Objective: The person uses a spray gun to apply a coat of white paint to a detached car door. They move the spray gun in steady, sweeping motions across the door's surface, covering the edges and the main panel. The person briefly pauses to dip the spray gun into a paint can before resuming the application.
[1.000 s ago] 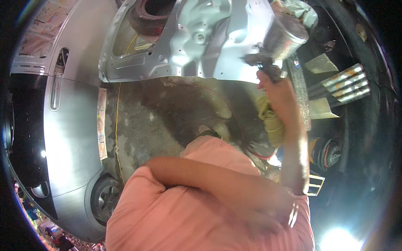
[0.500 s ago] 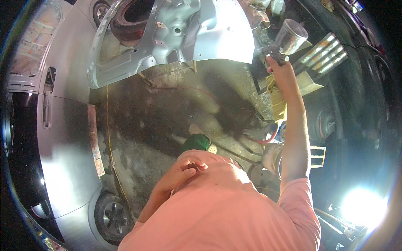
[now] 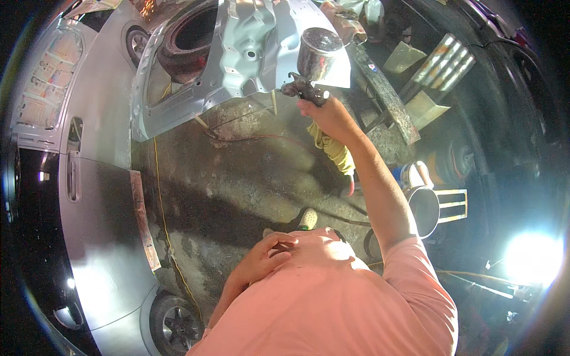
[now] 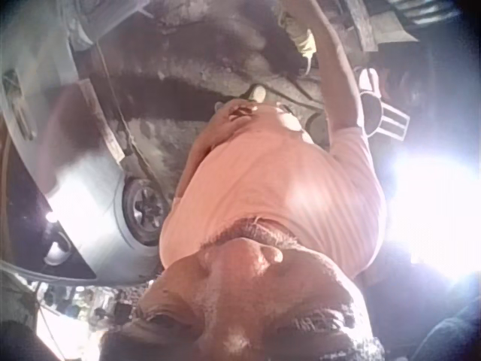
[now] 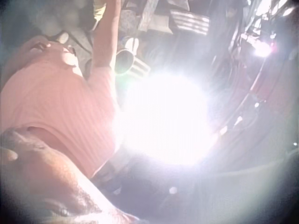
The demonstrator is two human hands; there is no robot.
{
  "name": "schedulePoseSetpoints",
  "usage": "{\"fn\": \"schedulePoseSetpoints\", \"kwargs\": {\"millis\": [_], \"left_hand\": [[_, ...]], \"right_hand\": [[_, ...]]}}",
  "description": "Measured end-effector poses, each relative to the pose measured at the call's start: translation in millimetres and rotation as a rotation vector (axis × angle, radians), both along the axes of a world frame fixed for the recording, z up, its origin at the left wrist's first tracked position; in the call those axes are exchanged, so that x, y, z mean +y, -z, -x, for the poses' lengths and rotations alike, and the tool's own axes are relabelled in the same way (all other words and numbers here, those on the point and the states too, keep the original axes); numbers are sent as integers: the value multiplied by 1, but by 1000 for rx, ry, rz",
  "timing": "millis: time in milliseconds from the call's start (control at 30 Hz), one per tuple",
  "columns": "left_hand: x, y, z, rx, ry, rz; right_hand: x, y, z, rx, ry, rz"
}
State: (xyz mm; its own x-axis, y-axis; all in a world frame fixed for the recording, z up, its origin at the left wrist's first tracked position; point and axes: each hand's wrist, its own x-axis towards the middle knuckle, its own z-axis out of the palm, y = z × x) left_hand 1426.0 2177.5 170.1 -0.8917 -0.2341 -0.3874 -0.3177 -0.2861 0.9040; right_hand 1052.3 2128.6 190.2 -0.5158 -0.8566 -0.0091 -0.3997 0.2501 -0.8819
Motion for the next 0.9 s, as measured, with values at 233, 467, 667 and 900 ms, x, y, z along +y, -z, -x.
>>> {"fn": "schedulePoseSetpoints", "kwargs": {"millis": [233,467,667,900], "left_hand": [[-16,0,-69,-27,-34,129],[-28,13,-113,-40,-2,179],[-43,41,-90,-66,199,253],[-29,30,2,447,203,353]], "right_hand": [[18,26,27,-1,232,-7],[94,63,91,48,665,67],[160,43,11,-48,917,343],[206,10,-161,-574,927,423]]}}
